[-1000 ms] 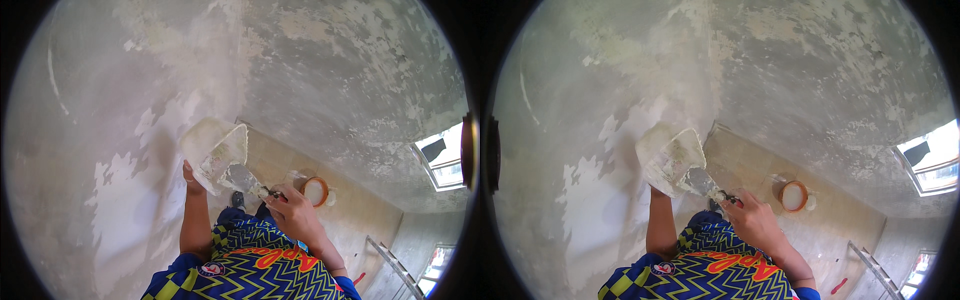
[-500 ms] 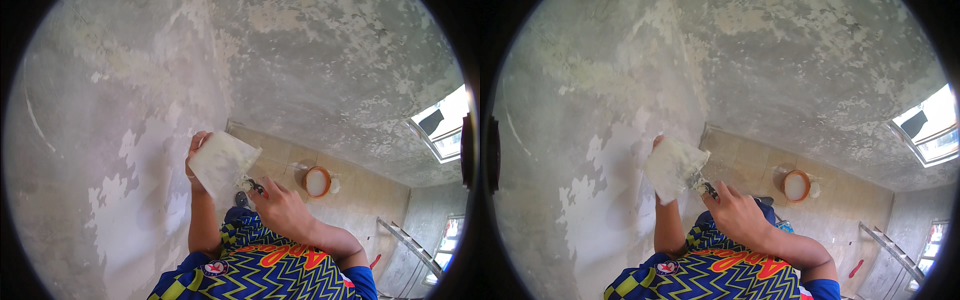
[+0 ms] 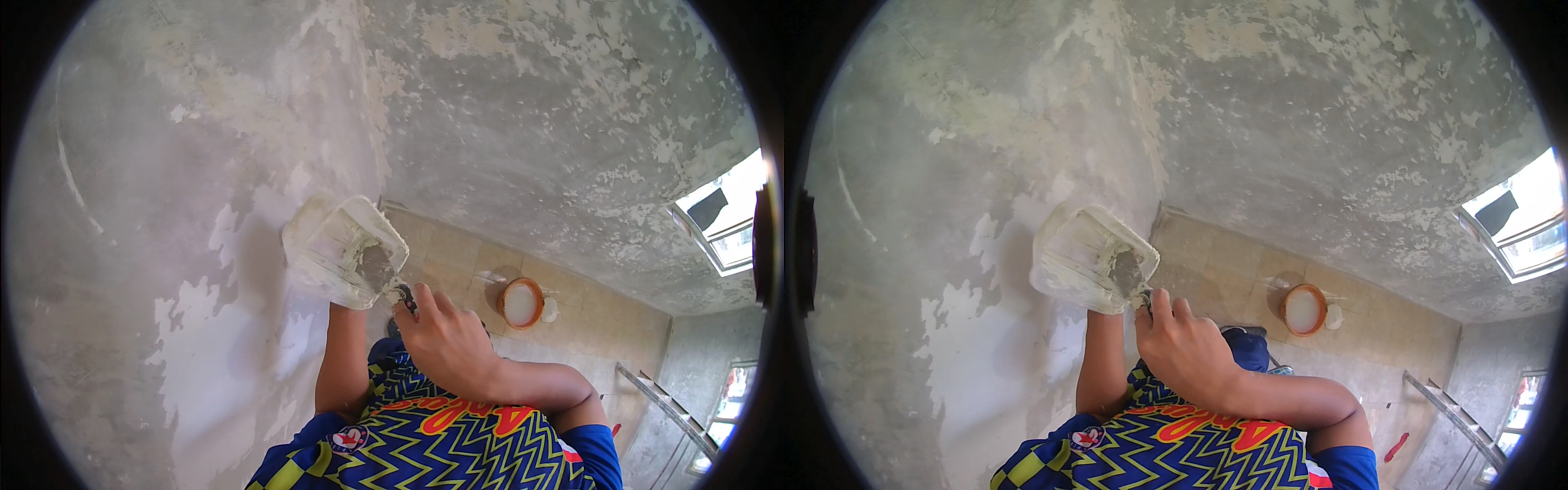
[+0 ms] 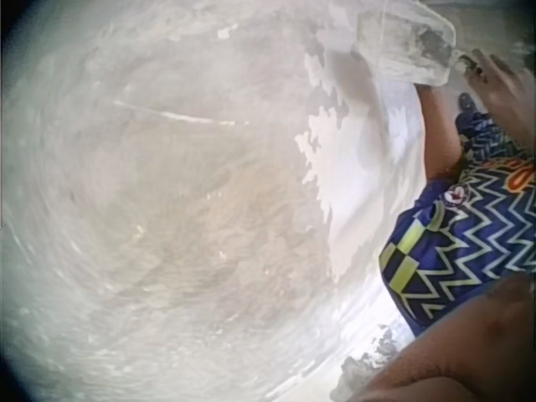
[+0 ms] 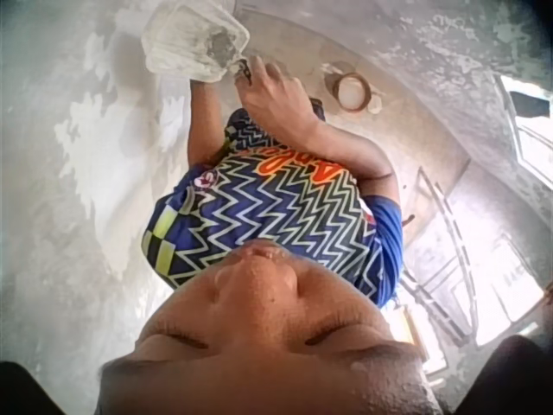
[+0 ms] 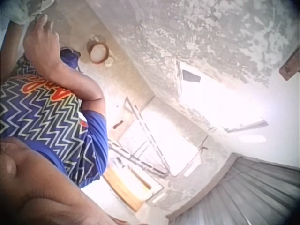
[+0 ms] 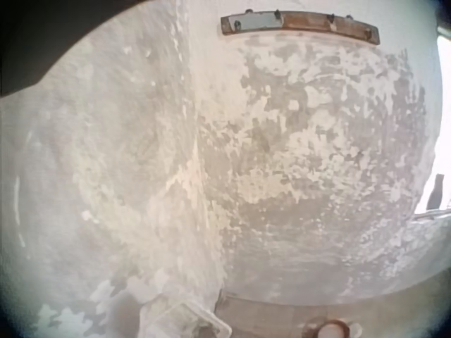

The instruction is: The person applies white plaster to a concrete wall using a putty knife and a plastic container holding the plaster mixture, smoothing it into various spots and corners.

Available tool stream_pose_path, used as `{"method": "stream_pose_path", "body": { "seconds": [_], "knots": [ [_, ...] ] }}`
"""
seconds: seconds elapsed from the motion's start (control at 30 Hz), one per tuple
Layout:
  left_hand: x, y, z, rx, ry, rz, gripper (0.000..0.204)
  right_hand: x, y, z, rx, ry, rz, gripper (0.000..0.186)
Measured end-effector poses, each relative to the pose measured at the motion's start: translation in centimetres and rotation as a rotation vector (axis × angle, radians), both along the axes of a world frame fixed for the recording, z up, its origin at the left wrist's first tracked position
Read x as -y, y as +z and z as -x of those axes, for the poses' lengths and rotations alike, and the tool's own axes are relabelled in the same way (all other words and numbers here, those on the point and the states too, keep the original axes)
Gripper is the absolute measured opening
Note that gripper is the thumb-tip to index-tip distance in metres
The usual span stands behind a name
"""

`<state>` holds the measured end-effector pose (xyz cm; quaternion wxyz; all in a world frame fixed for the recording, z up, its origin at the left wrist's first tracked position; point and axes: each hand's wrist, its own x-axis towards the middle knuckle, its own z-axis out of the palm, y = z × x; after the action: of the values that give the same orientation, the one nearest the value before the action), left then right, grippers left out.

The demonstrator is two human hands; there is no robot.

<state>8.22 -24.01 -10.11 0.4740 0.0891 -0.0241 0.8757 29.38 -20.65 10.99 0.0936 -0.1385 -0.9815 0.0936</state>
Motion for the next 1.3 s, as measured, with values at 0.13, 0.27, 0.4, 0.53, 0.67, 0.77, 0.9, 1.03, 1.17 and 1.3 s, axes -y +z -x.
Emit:
{"method": "stream_pose_path", "body": {
  "seconds": [0.13,0.27,0.4,0.53,0.67,0.77,0.9,1.03,1.17,1.3],
  "knots": [
    [0.5,0.3,0.9,0.018,0.104,0.169,0.067,0.8,0.5,0.2,0.034,-0.027,-0.034,0.02],
    [0.9,1.0,1.9,0.037,0.245,0.376,0.065,2.1,-1.5,1.5,-0.027,-0.05,-0.115,0.023],
    [1.4,0.6,2.7,0.144,0.291,0.169,0.064,2.8,-3.1,2.7,-0.076,-0.022,-0.126,0.022],
    [2.1,-0.8,3.1,0.218,0.347,0.18,0.068,3.8,-4.4,3.1,-0.076,-0.008,-0.128,0.022],
    [2.6,-1.3,3.4,0.093,0.362,0.132,0.069,3.7,-5.2,3.2,-0.086,-0.02,0.013,0.029],
    [2.9,0.1,3.3,0.18,0.303,0.045,0.072,3.5,-5.3,3.0,-0.126,-0.045,0.14,0.036],
    [3.1,0.0,3.2,-0.025,0.245,0.007,0.069,2.5,-4.7,2.7,-0.229,-0.071,0.283,0.043],
    [1.4,4.1,0.1,-0.025,0.345,0.284,0.071,1.0,-3.3,2.5,-0.317,-0.161,0.416,0.039],
    [0.6,5.8,-0.6,-0.078,0.316,0.274,0.073,0.1,-2.4,2.5,-0.303,-0.212,0.516,0.036],
    [0.8,5.2,0.2,-0.237,0.265,0.226,0.068,-0.7,-1.3,2.0,-0.384,-0.275,0.632,0.036]
  ]
}}
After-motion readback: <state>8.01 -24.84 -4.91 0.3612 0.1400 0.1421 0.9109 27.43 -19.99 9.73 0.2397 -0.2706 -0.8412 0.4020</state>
